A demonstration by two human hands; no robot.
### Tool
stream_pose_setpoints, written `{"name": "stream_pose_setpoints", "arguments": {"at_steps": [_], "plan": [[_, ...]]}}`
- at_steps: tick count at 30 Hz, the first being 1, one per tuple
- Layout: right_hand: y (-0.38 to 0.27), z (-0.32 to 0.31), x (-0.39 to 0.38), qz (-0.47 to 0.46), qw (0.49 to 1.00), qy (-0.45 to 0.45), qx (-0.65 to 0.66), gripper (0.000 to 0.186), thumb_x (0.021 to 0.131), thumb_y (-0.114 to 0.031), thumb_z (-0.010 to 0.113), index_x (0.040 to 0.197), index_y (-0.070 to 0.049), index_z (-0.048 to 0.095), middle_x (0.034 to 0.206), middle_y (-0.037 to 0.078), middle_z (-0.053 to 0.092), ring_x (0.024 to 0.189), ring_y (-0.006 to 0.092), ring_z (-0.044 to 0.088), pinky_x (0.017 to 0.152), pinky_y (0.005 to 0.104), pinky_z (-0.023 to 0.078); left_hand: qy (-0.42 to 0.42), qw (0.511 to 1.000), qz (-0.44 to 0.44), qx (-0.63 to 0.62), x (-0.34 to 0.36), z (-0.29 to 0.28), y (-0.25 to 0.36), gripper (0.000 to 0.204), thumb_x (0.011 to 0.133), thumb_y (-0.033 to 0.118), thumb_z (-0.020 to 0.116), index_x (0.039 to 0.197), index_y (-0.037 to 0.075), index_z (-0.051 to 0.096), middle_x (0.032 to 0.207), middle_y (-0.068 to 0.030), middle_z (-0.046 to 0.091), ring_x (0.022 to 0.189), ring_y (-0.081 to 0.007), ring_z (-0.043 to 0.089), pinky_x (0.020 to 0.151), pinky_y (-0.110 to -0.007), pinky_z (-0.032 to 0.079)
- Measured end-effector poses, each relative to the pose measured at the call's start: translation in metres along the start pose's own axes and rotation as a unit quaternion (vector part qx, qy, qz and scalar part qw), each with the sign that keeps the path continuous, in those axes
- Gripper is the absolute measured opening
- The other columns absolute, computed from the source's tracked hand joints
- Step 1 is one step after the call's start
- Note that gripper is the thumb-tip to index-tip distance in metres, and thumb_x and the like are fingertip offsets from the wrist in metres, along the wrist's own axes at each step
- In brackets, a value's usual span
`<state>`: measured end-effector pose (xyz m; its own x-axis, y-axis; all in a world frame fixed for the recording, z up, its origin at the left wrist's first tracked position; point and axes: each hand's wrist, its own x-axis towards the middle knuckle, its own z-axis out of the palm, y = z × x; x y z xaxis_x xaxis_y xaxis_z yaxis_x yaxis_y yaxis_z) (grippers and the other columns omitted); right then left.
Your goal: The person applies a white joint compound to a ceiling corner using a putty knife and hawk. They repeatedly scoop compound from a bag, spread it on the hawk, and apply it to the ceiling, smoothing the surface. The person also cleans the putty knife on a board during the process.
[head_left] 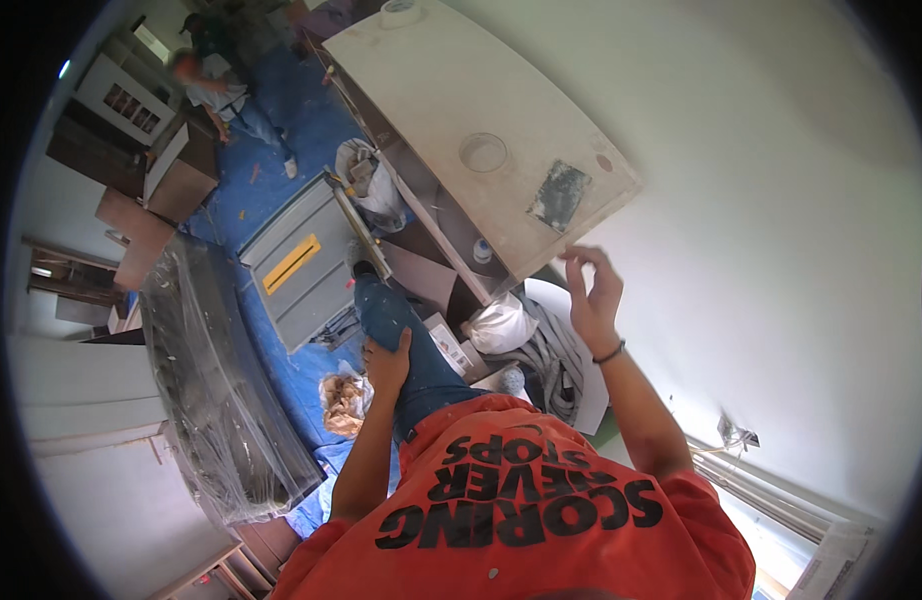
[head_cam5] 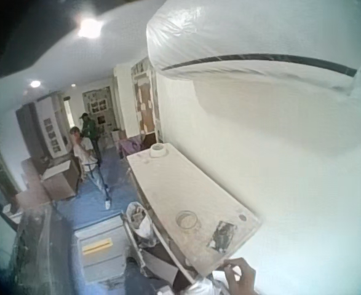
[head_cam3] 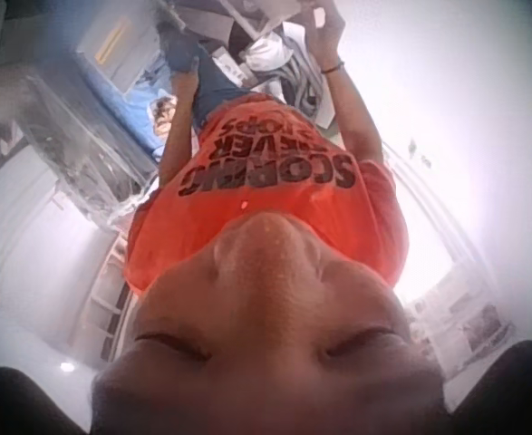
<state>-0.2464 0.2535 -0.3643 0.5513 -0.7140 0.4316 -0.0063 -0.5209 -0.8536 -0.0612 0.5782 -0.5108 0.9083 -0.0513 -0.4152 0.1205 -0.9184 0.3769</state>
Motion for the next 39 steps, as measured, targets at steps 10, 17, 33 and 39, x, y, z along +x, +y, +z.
{"name": "stream_pose_setpoints", "arguments": {"at_steps": [10,17,33,39], "plan": [[0.055,0.014,0.123,-0.005,0.897,-0.159,-0.412,0.091,0.079,-0.057,0.081,0.148,-0.007,0.049,0.15,0.025,0.048,0.142,0.0387,0.042,0.113,0.0544,0.036,-0.044,0.998,0.039,0.009,-0.016,0.027,0.006,0.119,0.082,0.081,0.06,0.155,-0.007,0.028,0.146,-0.0381,0.043,0.135,-0.0533,0.047,0.109,-0.057,0.043],[0.042,0.025,0.118,-0.031,0.855,-0.184,-0.483,0.102,0.075,-0.057,0.085,0.154,-0.008,0.044,0.155,0.024,0.044,0.149,0.0383,0.035,0.117,0.056,0.032,-0.044,0.999,0.013,-0.017,-0.011,0.037,-0.014,0.117,0.082,0.078,0.063,0.155,-0.008,0.03,0.145,-0.0374,0.044,0.133,-0.0523,0.049,0.109,-0.056,0.043],[-0.076,-0.026,0.07,0.024,0.974,-0.067,0.214,0.041,0.11,-0.022,0.05,0.143,0.001,0.057,0.135,0.016,0.067,0.127,0.0249,0.062,0.114,0.0415,0.042,-0.065,0.996,0.059,-0.018,-0.001,0.019,0.004,0.117,0.082,0.076,0.064,0.156,-0.008,0.029,0.144,-0.0394,0.044,0.134,-0.053,0.049,0.111,-0.053,0.042],[-0.078,-0.034,0.051,0.036,0.978,-0.052,0.199,0.041,0.11,-0.019,0.048,0.142,0.004,0.056,0.133,0.019,0.068,0.122,0.0269,0.065,0.113,0.0424,0.044,-0.068,0.996,0.058,-0.015,0.008,0.018,0.001,0.118,0.082,0.076,0.065,0.155,-0.009,0.029,0.149,-0.0384,0.04,0.136,-0.0531,0.046,0.114,-0.052,0.04]]}}
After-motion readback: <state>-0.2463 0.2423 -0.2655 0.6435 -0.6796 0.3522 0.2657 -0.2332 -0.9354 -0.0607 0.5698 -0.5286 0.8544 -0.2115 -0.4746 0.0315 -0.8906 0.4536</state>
